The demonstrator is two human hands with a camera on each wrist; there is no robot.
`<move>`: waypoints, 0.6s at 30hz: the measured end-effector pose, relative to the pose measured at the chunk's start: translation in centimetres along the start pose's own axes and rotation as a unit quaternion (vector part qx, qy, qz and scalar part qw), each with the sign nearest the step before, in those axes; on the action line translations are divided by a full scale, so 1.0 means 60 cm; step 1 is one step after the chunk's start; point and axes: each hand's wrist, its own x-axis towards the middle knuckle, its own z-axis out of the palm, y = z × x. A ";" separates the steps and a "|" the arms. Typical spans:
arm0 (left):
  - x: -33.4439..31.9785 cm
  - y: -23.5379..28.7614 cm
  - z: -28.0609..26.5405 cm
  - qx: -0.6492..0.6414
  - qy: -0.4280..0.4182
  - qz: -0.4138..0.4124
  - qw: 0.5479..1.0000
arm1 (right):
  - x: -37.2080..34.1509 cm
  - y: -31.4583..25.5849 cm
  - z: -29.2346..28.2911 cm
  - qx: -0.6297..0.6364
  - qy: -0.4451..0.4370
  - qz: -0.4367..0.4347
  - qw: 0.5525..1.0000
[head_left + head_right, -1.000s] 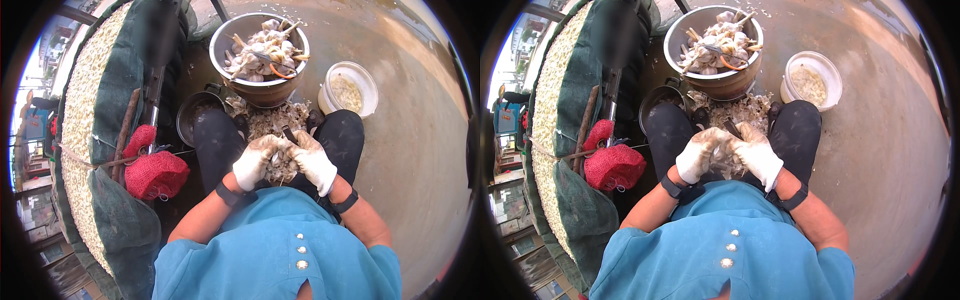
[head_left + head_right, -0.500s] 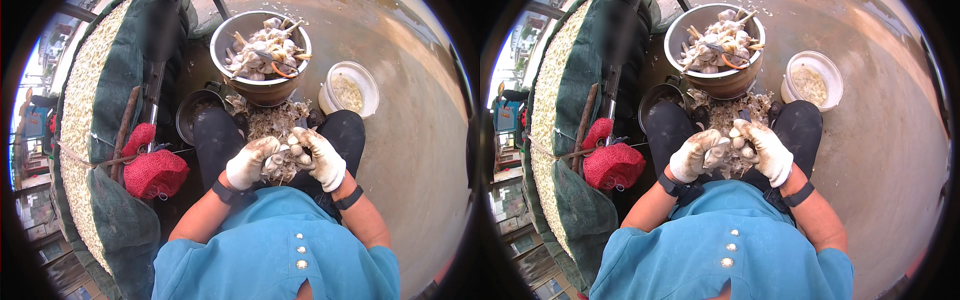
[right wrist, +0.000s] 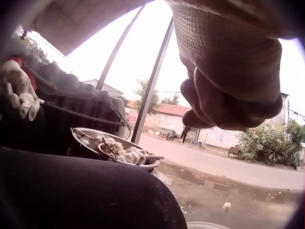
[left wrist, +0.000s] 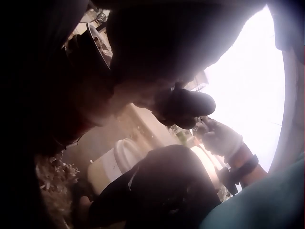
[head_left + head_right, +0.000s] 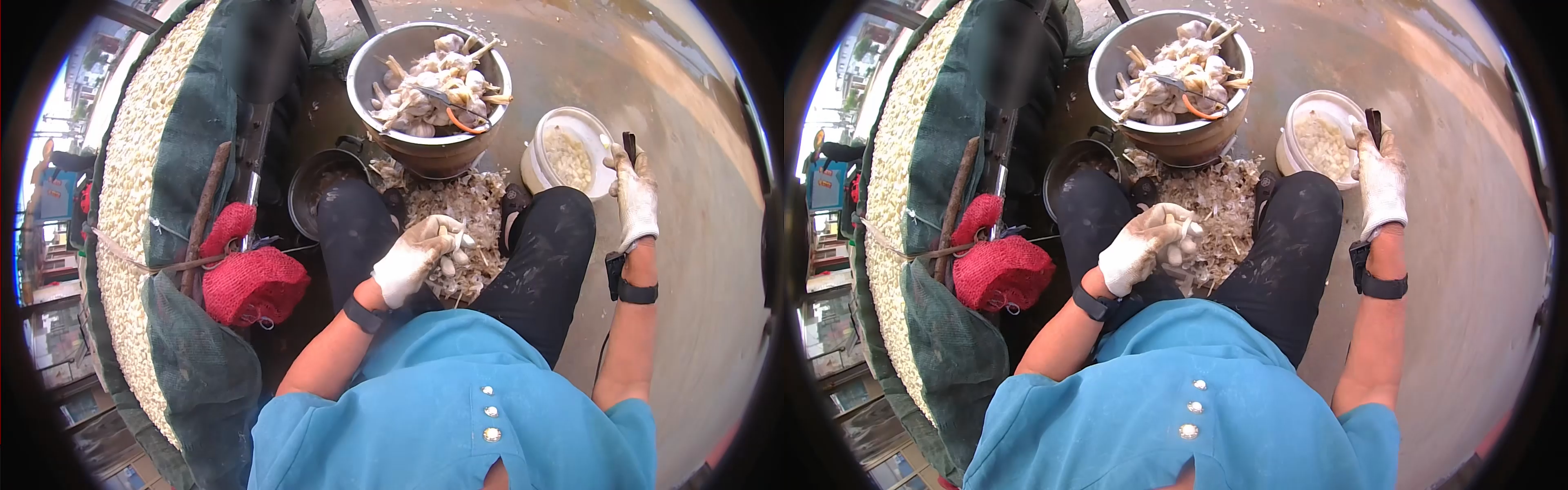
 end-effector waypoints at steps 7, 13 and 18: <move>-0.006 0.020 0.023 0.066 0.028 -0.041 0.997 | -0.131 -0.007 0.041 0.184 -0.361 0.101 0.909; -0.010 0.009 0.036 0.088 0.094 -0.024 0.991 | -0.217 0.009 0.095 0.105 -0.520 0.140 0.836; -0.007 -0.004 0.041 0.202 0.112 0.018 0.973 | -0.229 0.007 0.102 0.107 -0.537 0.191 0.814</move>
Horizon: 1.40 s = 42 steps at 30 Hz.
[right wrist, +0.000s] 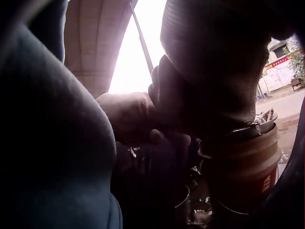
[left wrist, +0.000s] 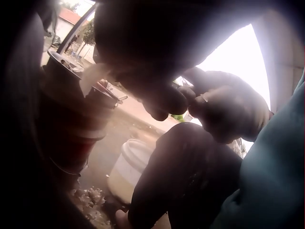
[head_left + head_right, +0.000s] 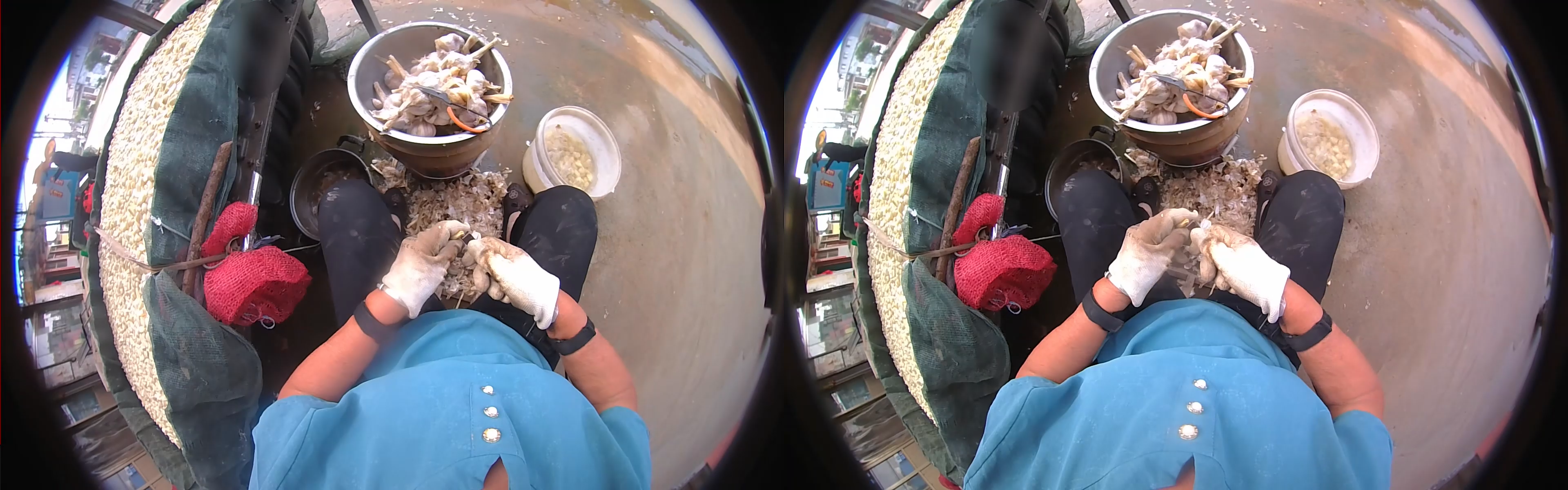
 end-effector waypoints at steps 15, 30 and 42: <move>0.005 -0.026 -0.004 0.296 0.022 0.195 0.935 | 0.007 0.034 -0.010 0.076 -0.027 -0.035 0.996; -0.016 0.005 -0.002 -0.203 -0.149 0.073 0.965 | 0.006 0.038 -0.006 0.106 -0.043 -0.066 0.991; 0.015 -0.041 -0.010 -0.286 -0.098 0.034 0.953 | -0.006 0.014 0.010 -0.368 0.028 -0.101 0.924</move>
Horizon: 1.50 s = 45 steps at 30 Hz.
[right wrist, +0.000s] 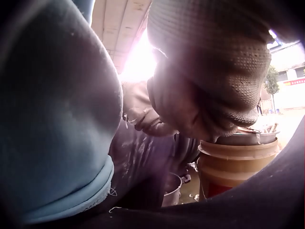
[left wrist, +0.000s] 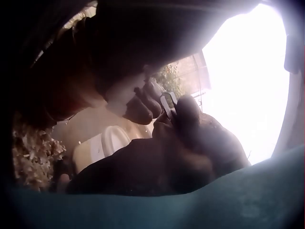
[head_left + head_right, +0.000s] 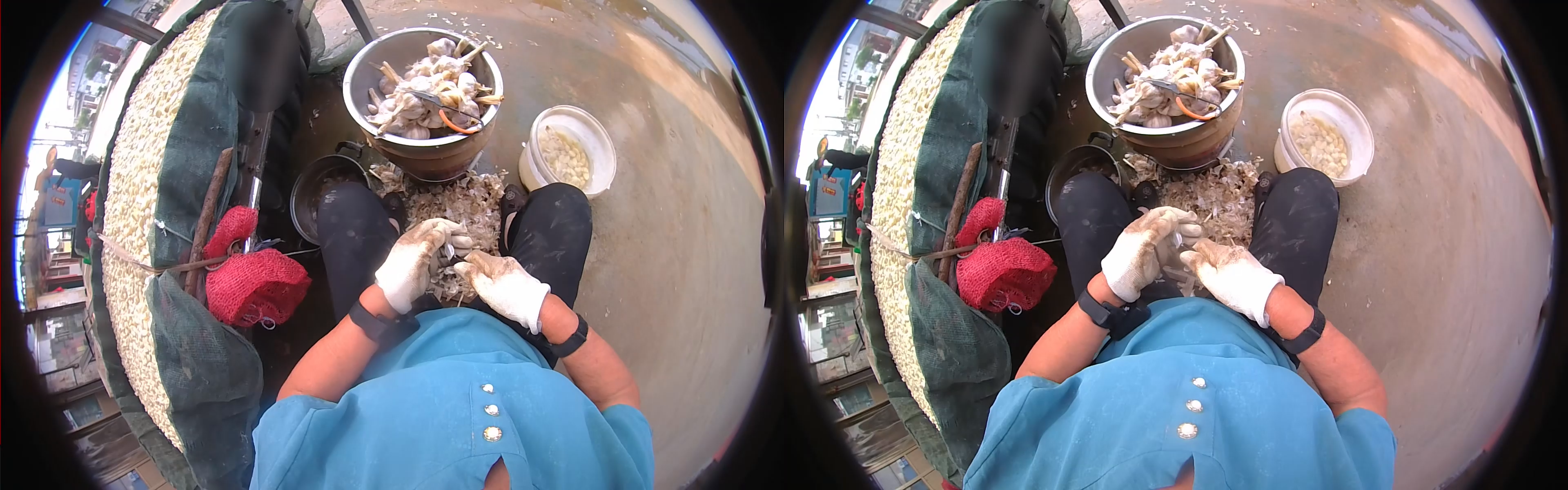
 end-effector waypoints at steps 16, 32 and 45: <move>-0.023 0.023 0.028 0.210 0.021 -0.060 0.976 | 0.040 -0.014 -0.005 0.173 0.130 0.033 0.976; -0.012 0.005 0.012 0.303 0.075 -0.047 0.949 | 0.049 0.016 0.029 0.107 0.236 -0.048 0.965; -0.023 0.029 0.027 0.137 0.060 -0.062 0.987 | 0.030 -0.015 0.016 0.498 0.129 0.068 0.855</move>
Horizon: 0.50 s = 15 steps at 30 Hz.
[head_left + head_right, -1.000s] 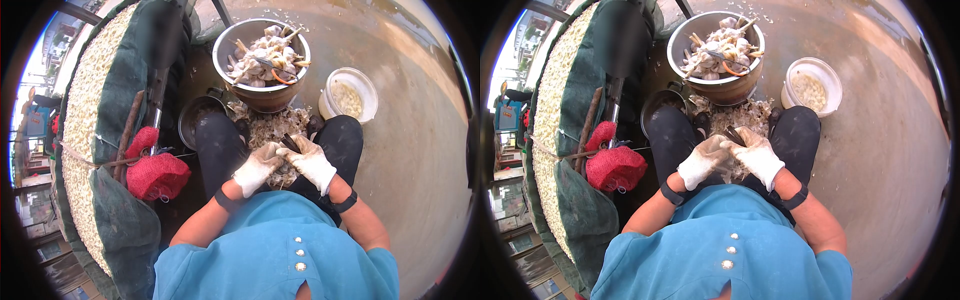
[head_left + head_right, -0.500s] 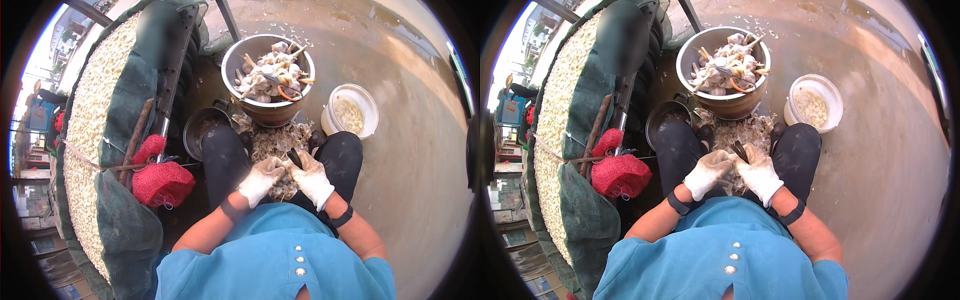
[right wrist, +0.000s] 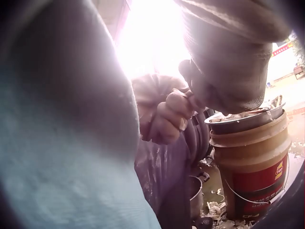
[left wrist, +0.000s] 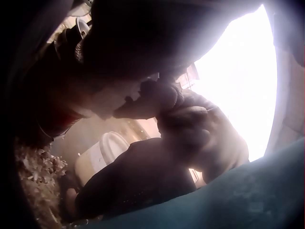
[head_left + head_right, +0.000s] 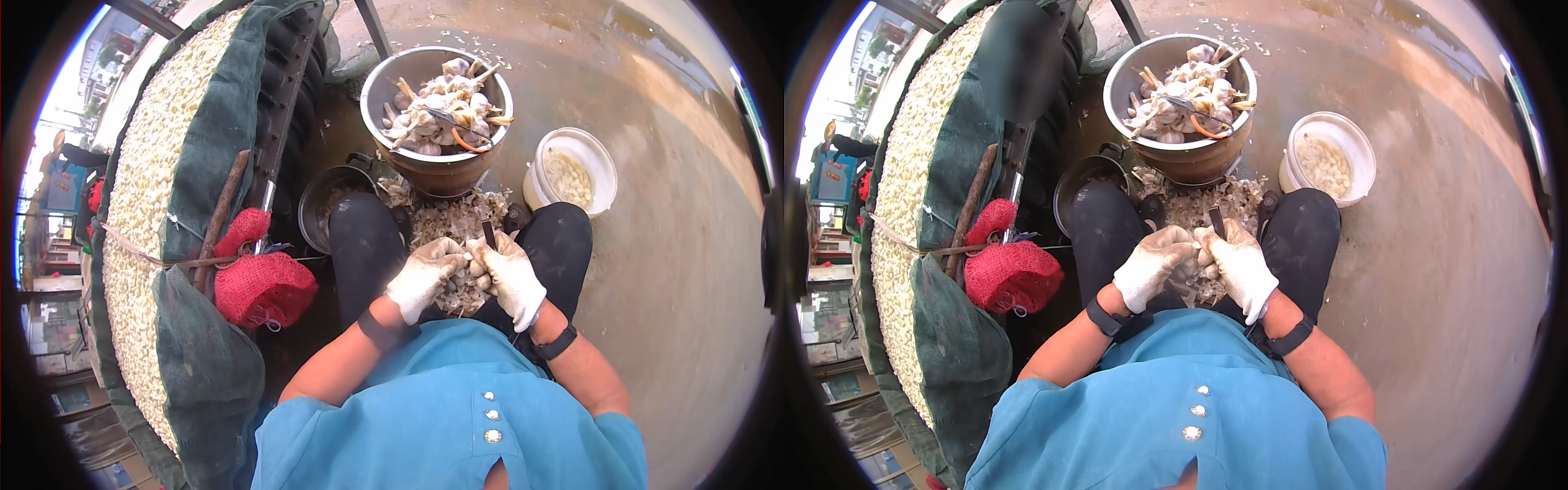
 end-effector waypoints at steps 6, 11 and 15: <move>0.000 -0.012 -0.010 -0.142 -0.073 0.028 0.987 | -0.011 -0.009 -0.016 0.175 -0.089 0.063 0.979; -0.006 -0.004 -0.005 -0.159 -0.090 0.056 0.982 | -0.008 -0.012 -0.021 0.091 -0.078 0.066 0.991; -0.006 0.002 -0.005 -0.097 -0.080 0.042 0.991 | -0.009 -0.010 -0.019 0.016 -0.053 0.036 0.998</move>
